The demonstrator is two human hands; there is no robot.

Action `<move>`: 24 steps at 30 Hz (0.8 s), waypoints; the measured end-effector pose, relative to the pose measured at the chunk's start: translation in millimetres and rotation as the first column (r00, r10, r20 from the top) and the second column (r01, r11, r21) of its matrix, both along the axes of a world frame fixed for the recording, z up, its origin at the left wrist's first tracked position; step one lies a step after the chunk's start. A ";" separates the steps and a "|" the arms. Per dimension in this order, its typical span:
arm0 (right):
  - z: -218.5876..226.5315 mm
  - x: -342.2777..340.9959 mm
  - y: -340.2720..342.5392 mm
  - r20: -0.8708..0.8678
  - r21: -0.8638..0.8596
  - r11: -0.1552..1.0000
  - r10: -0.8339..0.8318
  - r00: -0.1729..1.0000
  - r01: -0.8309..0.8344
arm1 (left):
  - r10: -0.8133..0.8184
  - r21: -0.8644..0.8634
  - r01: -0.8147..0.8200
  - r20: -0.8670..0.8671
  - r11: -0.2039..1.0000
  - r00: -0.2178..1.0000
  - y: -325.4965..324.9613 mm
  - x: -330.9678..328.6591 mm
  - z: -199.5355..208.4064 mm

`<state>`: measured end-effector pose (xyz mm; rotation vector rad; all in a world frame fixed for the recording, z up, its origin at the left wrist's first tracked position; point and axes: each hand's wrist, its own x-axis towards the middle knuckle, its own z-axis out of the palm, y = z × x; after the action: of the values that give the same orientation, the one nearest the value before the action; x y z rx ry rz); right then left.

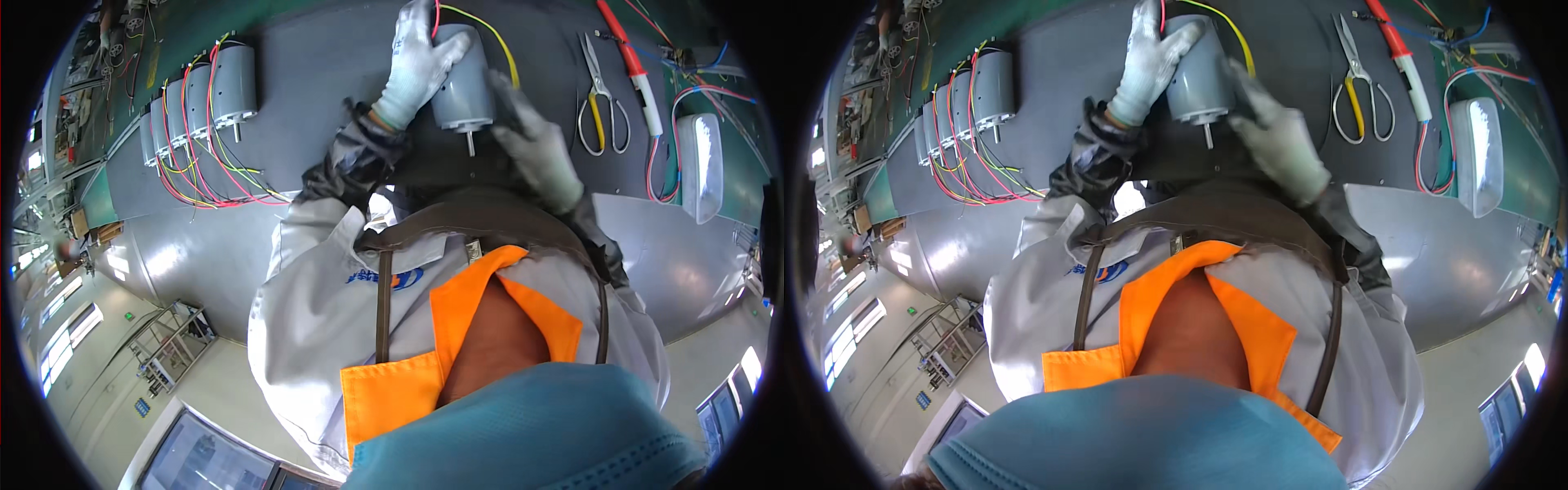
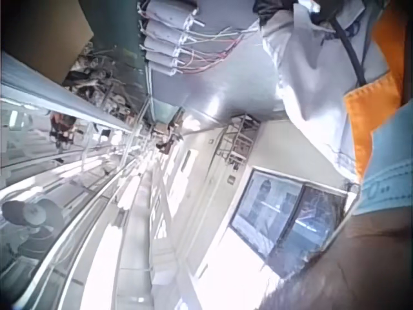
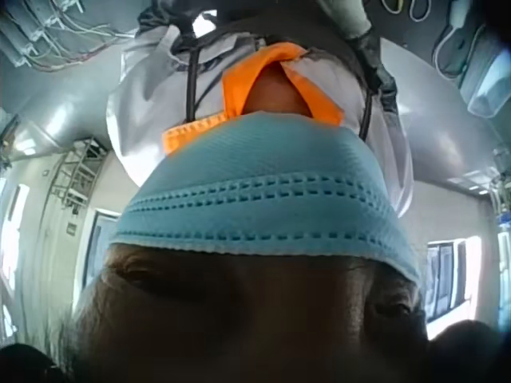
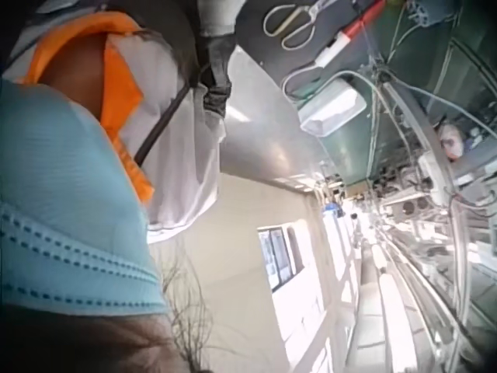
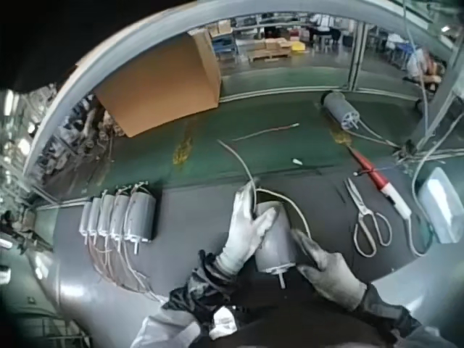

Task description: Connecting wires to cylindrical electronic components on a conveyor belt.

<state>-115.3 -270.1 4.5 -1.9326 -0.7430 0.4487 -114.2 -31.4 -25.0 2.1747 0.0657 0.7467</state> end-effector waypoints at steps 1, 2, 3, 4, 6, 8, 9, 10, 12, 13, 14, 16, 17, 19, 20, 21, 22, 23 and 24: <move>14.2 2.2 -15.6 0.015 0.073 0.997 0.014 1.000 -0.015 | -0.049 0.066 0.050 -0.008 0.997 0.999 0.6 -11.2 2.7; 33.6 3.3 -28.4 -0.060 0.045 0.997 -0.066 0.996 0.069 | -0.114 0.078 0.116 -0.027 0.990 0.993 0.6 -20.9 10.6; 38.0 13.2 -44.5 0.069 -0.016 0.996 -0.086 0.994 0.087 | -0.187 0.081 0.189 -0.034 0.979 0.982 -0.9 -21.7 14.0; 42.4 23.2 -51.3 0.224 0.050 0.996 -0.088 0.971 0.079 | -0.193 0.086 0.194 -0.025 0.977 0.981 -1.9 -21.2 17.2; 60.6 42.5 -54.1 0.593 -0.061 0.997 0.006 0.805 0.037 | -0.155 0.241 0.174 -0.092 0.955 0.984 -4.6 -22.5 28.5; 83.6 55.9 -40.0 0.803 -0.249 0.967 0.175 0.569 0.054 | -0.112 0.460 0.181 -0.173 0.869 0.979 -10.4 -19.9 41.7; 89.6 74.3 -20.6 0.930 -0.261 0.963 0.269 0.252 -0.065 | -0.112 0.468 0.179 -0.168 0.865 0.979 -11.6 -18.8 43.5; 104.6 79.9 3.9 0.910 -0.357 0.916 0.385 0.152 -0.183 | -0.167 0.480 0.224 -0.158 0.848 0.973 -10.6 -16.8 44.1; 103.1 96.5 34.2 0.860 -0.486 0.827 0.510 0.015 -0.284 | -0.225 0.561 0.328 -0.246 0.760 0.943 -9.8 -14.0 51.5; 90.4 109.8 42.2 0.843 -0.518 0.808 0.539 -0.003 -0.281 | -0.234 0.565 0.336 -0.247 0.753 0.940 -10.3 -12.9 53.6; 82.1 121.8 47.3 0.843 -0.480 0.819 0.530 0.094 -0.314 | -0.216 0.520 0.319 -0.250 0.793 0.944 -10.2 -14.5 53.0; 67.0 142.0 37.6 0.806 -0.584 0.812 0.582 0.110 -0.019 | -0.220 0.412 0.321 -0.274 0.853 0.936 -0.3 -20.7 48.2; 66.8 149.2 26.5 0.734 -0.678 0.726 0.661 0.157 0.112 | -0.257 0.327 0.336 -0.261 0.883 0.931 13.8 -30.4 47.2; 67.9 148.5 9.1 0.390 -0.842 0.529 0.727 0.565 -0.100 | -0.217 -0.432 0.131 -0.155 0.892 0.964 17.1 -54.9 27.7; 94.0 120.0 -1.6 0.371 -0.514 0.711 0.689 0.623 -0.481 | -0.201 -0.425 0.118 -0.158 0.898 0.967 42.1 -56.9 31.0; 145.0 80.7 16.6 -0.092 -0.467 0.607 0.690 0.718 -0.643 | -0.375 -0.282 0.291 -0.316 0.914 0.872 79.8 -62.5 31.3; 136.6 58.2 25.1 0.146 -0.455 0.574 0.802 0.579 -0.681 | -0.508 -0.170 0.493 -0.483 0.853 0.713 108.2 -64.7 35.3; 132.7 34.2 30.6 0.206 -0.419 0.481 0.876 0.435 -0.770 | -0.579 -0.088 0.696 -0.634 0.713 0.513 118.6 -55.4 41.6; 119.7 6.4 39.3 0.140 -0.350 0.364 0.931 0.336 -0.863 | -0.516 -0.328 0.413 -0.675 0.850 0.527 74.2 -37.3 69.5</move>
<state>-108.9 -230.8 124.2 -1.5918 -2.1320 0.9331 -151.6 42.9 44.5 2.0832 -0.0550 -0.4955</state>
